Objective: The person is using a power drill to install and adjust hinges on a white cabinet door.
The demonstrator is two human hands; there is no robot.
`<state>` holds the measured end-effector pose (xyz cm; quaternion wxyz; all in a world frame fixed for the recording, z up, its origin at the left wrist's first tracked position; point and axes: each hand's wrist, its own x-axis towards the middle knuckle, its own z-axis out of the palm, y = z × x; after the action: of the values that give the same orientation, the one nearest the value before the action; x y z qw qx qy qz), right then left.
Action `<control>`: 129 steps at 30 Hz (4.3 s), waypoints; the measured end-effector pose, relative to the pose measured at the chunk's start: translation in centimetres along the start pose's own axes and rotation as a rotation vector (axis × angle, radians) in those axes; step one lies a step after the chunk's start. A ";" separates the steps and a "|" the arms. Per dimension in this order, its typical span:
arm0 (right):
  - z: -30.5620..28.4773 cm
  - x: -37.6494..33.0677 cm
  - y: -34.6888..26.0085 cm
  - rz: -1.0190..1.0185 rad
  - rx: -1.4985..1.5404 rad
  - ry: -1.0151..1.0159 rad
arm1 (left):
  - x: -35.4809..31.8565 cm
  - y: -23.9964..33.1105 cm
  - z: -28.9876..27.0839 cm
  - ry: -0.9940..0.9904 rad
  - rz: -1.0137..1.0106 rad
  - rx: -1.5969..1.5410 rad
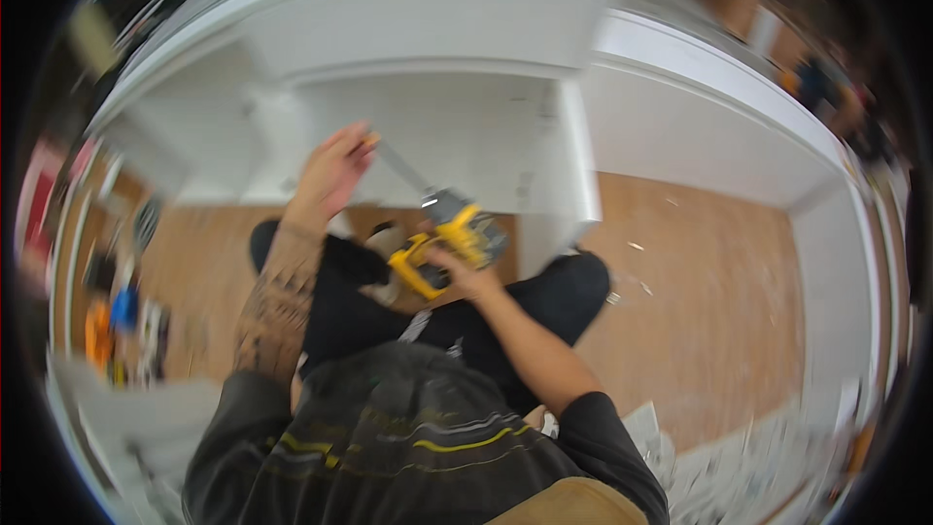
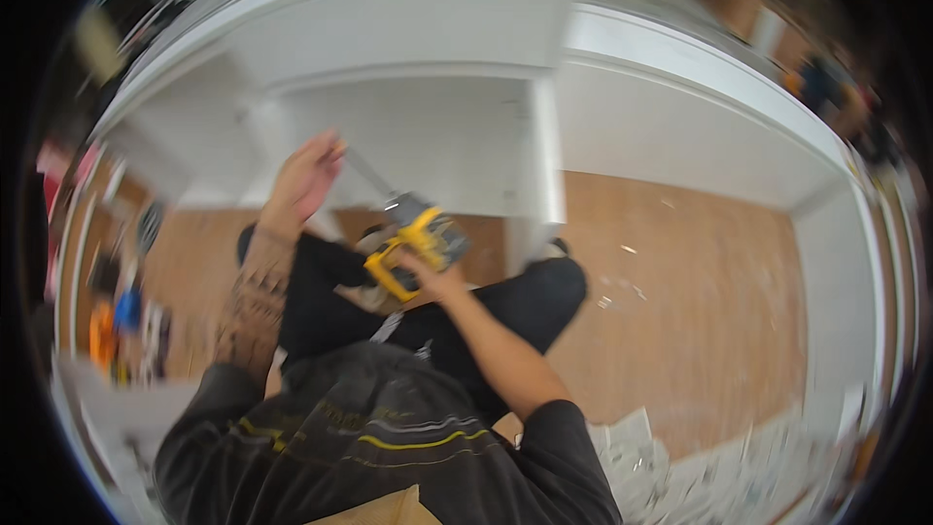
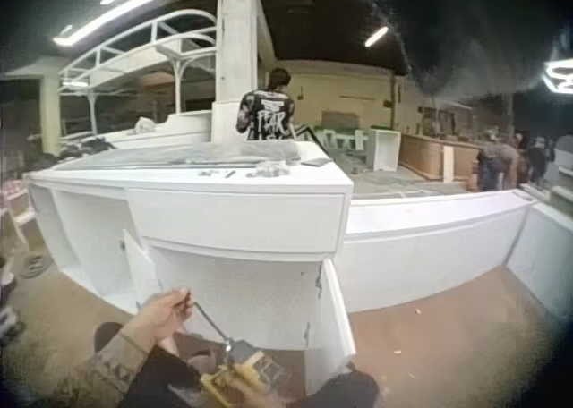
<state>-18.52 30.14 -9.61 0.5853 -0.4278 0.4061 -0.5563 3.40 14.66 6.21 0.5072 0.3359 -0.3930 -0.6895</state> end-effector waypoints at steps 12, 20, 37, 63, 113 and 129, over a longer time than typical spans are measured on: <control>0.1 0.4 -1.1 0.069 0.193 0.052 | 0.2 -2.0 0.2 0.001 -0.096 -0.207; 0.9 1.7 -2.0 0.166 0.220 0.092 | 1.5 -3.8 -2.0 0.059 -0.128 -0.321; 0.6 5.6 1.1 0.403 0.574 0.048 | 6.1 4.7 -13.3 0.741 0.428 0.695; 2.4 5.5 0.0 0.250 0.490 0.162 | 1.8 13.9 -24.8 0.825 -0.103 0.936; 4.0 4.8 -2.6 0.098 0.352 0.217 | -1.8 14.5 -15.0 0.194 -0.112 1.338; 3.8 5.0 -2.1 0.116 0.318 0.237 | 0.8 15.0 -15.3 0.201 -0.077 1.448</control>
<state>-15.32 25.28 -6.46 0.6247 -0.2375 0.4033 -0.6250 22.92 8.19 12.25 0.1670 0.6622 -0.6899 -0.2401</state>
